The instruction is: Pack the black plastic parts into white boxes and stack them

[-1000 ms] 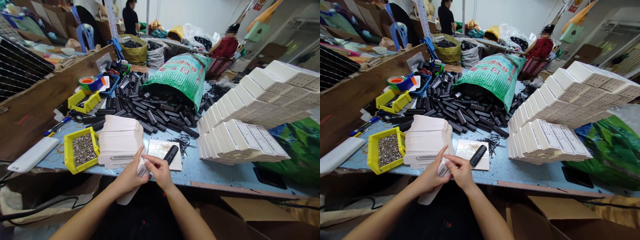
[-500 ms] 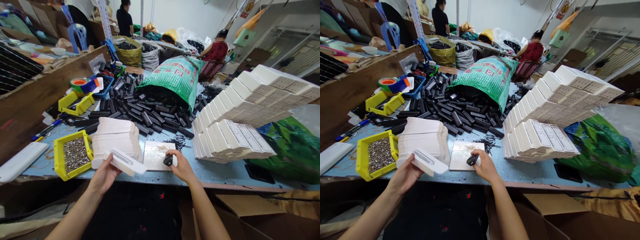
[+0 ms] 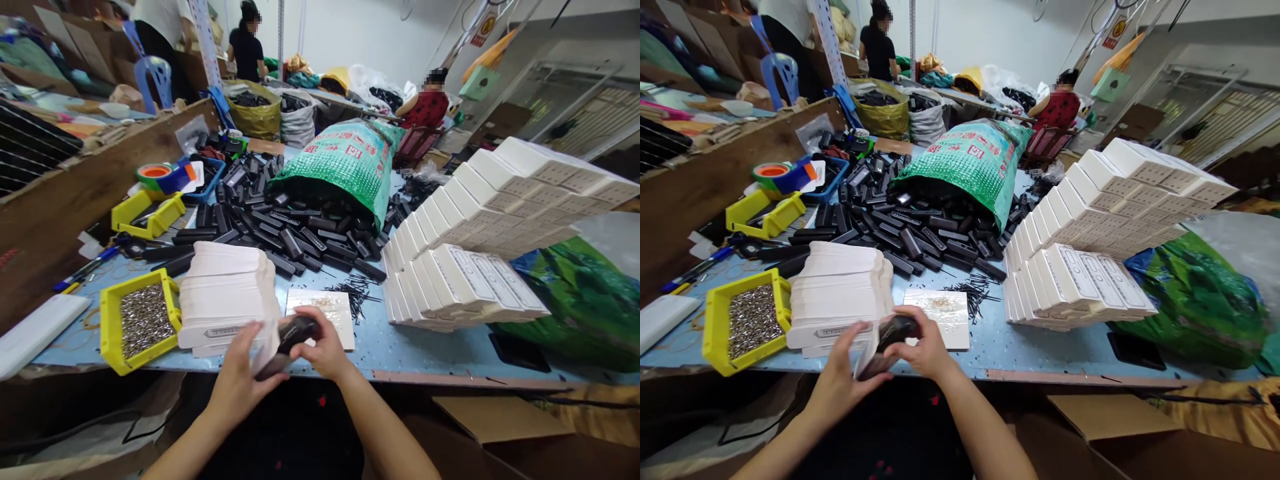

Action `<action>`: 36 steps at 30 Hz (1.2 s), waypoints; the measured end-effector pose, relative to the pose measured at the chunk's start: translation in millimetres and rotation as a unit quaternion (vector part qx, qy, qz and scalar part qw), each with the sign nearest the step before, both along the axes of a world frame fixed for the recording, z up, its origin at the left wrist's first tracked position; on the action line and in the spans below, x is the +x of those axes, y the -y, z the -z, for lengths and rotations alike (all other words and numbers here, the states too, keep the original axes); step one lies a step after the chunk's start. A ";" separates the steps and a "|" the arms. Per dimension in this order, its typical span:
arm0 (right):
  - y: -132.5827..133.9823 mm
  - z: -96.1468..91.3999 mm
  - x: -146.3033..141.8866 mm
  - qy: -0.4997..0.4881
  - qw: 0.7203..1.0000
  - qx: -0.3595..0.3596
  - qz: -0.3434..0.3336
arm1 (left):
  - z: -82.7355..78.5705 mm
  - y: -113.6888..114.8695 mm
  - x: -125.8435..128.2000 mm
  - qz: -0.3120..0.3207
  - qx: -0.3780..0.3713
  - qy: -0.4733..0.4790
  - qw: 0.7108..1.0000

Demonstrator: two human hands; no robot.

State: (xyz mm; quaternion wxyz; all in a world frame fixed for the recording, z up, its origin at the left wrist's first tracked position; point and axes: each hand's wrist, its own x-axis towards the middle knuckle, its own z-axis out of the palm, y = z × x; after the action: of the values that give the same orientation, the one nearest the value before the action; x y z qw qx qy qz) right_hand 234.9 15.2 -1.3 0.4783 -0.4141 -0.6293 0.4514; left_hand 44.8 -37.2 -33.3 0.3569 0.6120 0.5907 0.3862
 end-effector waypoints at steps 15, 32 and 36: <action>-40.7 21.7 11.8 0.058 0.985 -0.053 0.157 | 14.9 -31.6 0.2 0.081 -0.026 -0.089 0.992; 3.4 52.8 -26.7 -0.076 0.995 -0.057 -0.024 | 12.2 -45.7 7.0 0.167 -0.075 -0.059 0.981; -4.7 50.9 -12.2 -0.106 0.987 -0.110 -0.039 | 21.5 -44.4 3.8 0.165 -0.032 -0.038 0.985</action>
State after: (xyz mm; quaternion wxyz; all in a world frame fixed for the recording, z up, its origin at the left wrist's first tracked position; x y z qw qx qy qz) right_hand 222.7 19.9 -52.2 0.4758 -0.3890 -0.5369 0.5780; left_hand 48.6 7.2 -54.8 0.4124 0.7034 0.5068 0.2798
